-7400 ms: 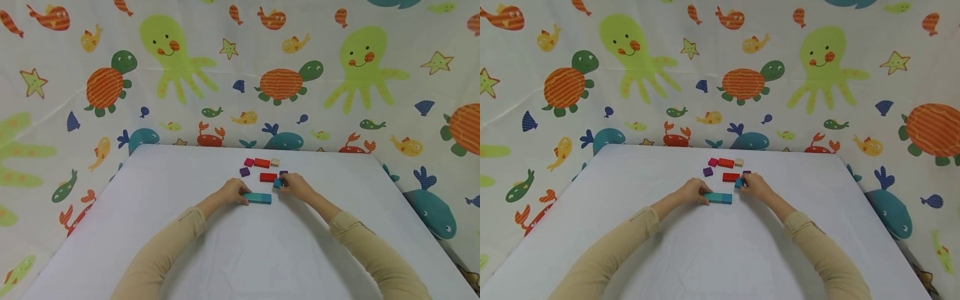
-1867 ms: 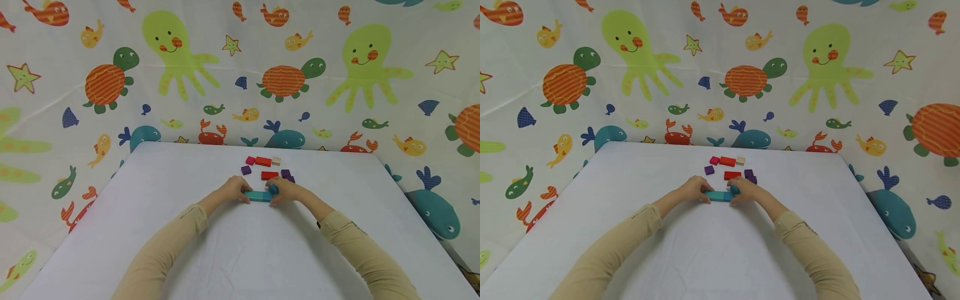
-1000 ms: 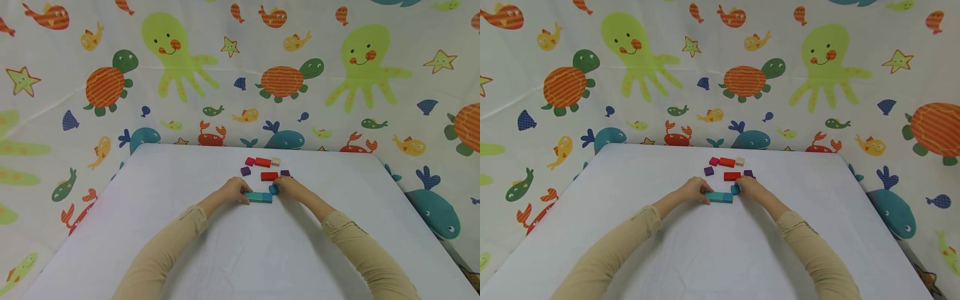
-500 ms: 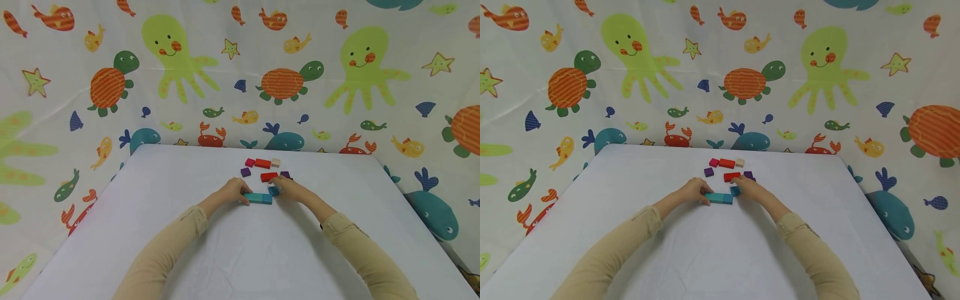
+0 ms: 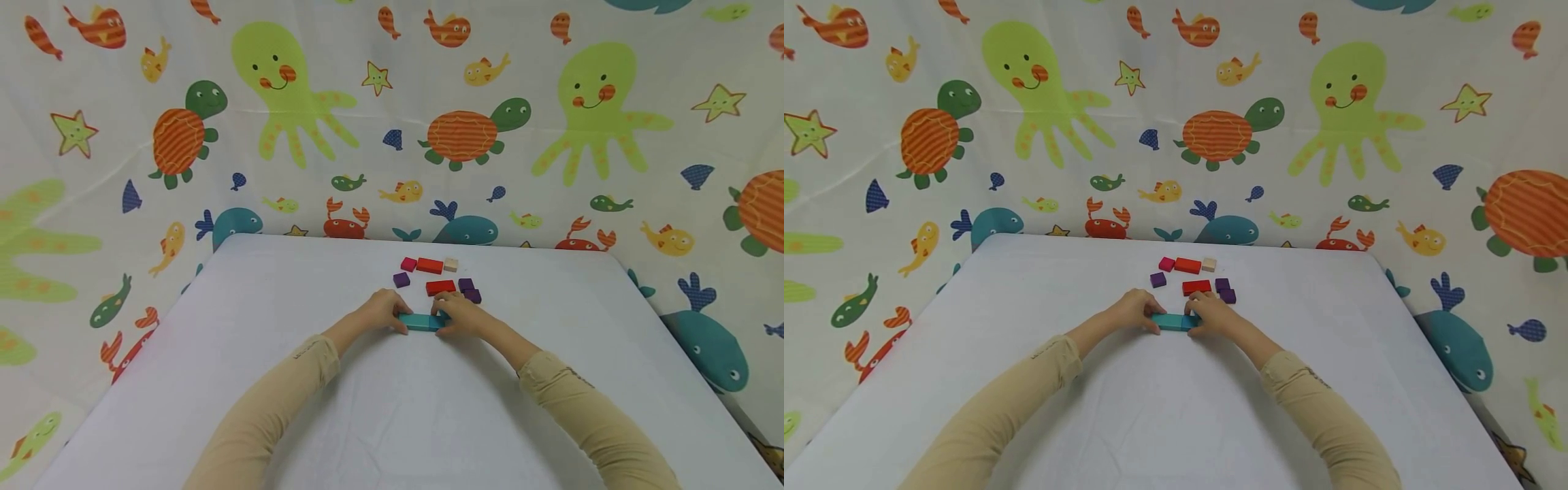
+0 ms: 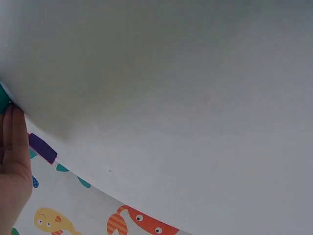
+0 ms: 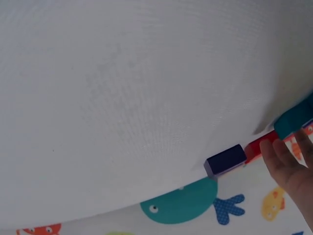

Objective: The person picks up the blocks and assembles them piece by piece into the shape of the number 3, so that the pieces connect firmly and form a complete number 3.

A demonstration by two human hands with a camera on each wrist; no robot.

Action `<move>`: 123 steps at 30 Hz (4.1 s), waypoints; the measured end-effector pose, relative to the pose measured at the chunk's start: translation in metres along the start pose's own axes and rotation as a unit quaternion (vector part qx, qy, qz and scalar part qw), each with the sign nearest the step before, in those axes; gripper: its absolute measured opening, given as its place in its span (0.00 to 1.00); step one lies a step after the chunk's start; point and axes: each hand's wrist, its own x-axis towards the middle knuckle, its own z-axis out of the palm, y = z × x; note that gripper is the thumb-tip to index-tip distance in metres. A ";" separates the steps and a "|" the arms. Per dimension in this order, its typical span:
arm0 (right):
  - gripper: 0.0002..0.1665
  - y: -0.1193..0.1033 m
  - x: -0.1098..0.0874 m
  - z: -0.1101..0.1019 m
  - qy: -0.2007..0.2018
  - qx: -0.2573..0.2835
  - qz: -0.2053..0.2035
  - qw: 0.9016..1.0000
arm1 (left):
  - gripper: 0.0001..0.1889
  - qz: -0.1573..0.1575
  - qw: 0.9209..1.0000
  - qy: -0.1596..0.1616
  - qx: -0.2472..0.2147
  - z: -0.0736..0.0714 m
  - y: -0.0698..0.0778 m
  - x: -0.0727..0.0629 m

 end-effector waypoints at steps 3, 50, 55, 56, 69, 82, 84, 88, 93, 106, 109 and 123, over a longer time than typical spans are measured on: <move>0.19 -0.001 0.000 0.001 0.003 0.000 0.000 1.000 | 0.20 0.000 1.000 0.001 -0.002 0.000 0.000 0.000; 0.16 0.051 -0.024 -0.023 0.110 0.047 0.107 0.987 | 0.21 0.013 1.000 0.006 -0.009 0.002 -0.003 0.002; 0.17 0.055 -0.023 -0.023 0.106 0.048 0.123 0.986 | 0.21 0.014 1.000 0.004 -0.010 0.003 -0.004 0.003; 0.18 0.056 -0.023 -0.023 0.103 0.049 0.127 0.985 | 0.21 0.013 1.000 0.004 -0.011 0.003 -0.004 0.003; 0.24 0.070 -0.017 -0.026 0.067 0.090 0.158 0.981 | 0.21 -0.001 1.000 0.003 -0.006 0.000 -0.002 0.001; 0.22 0.079 -0.007 -0.029 0.035 0.086 0.168 0.981 | 0.21 0.001 1.000 0.002 -0.011 0.000 -0.004 0.002; 0.21 0.080 -0.006 -0.029 0.033 0.086 0.173 0.981 | 0.21 0.002 1.000 0.002 -0.010 0.000 -0.003 0.002; 0.20 0.081 -0.006 -0.029 0.031 0.086 0.174 0.980 | 0.21 0.006 1.000 -0.002 -0.005 0.000 -0.003 0.003; 0.19 0.081 -0.007 -0.028 0.028 0.086 0.173 0.981 | 0.21 0.008 1.000 -0.009 -0.003 0.000 -0.004 0.003; 0.19 0.076 -0.012 -0.029 0.033 0.082 0.173 0.981 | 0.21 0.008 1.000 -0.001 -0.008 -0.001 -0.005 0.003; 0.19 0.074 -0.016 -0.027 0.037 0.080 0.172 0.981 | 0.21 0.007 1.000 -0.005 -0.007 -0.001 -0.005 0.003; 0.14 0.064 -0.029 -0.024 0.104 0.097 0.133 0.981 | 0.22 0.001 1.000 0.002 -0.004 -0.001 -0.006 0.006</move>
